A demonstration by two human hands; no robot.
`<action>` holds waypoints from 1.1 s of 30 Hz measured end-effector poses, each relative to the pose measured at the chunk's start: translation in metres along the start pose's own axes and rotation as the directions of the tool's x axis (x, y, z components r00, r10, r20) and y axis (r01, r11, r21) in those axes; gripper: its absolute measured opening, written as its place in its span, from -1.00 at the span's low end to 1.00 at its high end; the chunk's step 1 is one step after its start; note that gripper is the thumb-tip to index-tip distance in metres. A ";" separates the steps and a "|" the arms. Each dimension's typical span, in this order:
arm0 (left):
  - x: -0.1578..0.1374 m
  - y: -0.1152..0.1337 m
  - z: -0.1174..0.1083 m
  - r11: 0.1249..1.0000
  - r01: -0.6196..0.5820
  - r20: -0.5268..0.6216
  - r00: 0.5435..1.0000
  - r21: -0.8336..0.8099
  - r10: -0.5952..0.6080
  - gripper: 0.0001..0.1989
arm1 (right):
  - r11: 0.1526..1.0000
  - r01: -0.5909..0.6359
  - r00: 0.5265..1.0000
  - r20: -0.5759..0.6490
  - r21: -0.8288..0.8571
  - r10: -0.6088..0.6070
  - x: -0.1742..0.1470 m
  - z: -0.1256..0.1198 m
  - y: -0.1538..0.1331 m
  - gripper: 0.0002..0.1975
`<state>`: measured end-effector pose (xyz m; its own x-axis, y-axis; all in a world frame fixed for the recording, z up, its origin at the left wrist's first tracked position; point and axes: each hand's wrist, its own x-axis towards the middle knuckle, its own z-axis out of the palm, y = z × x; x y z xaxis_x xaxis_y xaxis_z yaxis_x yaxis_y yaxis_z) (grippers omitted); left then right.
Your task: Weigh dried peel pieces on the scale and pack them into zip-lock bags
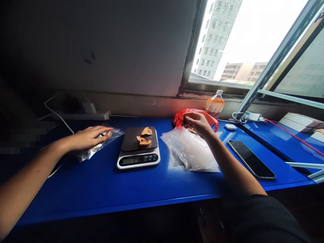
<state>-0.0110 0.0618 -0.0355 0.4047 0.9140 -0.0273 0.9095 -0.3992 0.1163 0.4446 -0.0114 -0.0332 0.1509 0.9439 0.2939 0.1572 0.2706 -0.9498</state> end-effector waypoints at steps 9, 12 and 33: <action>-0.003 0.001 0.000 1.000 0.026 0.072 0.997 -0.017 -0.025 -0.25 | 0.883 0.384 0.921 0.169 -0.269 -0.350 -0.040 0.046 -0.020 -0.87; -0.004 0.002 0.000 0.999 0.033 0.084 0.996 -0.013 -0.032 -0.25 | 0.755 0.534 0.846 0.232 -0.381 -0.480 -0.049 0.062 -0.016 -0.91; -0.006 0.003 -0.004 1.000 0.017 0.093 0.996 -0.020 -0.015 -0.21 | 0.594 0.559 0.815 0.252 -0.578 -0.522 -0.050 0.073 -0.018 -0.78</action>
<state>-0.0107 0.0556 -0.0315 0.3979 0.9094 -0.1214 0.9142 -0.3818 0.1361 0.3628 -0.0497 -0.0388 -0.2049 0.6758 0.7080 0.7419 0.5791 -0.3380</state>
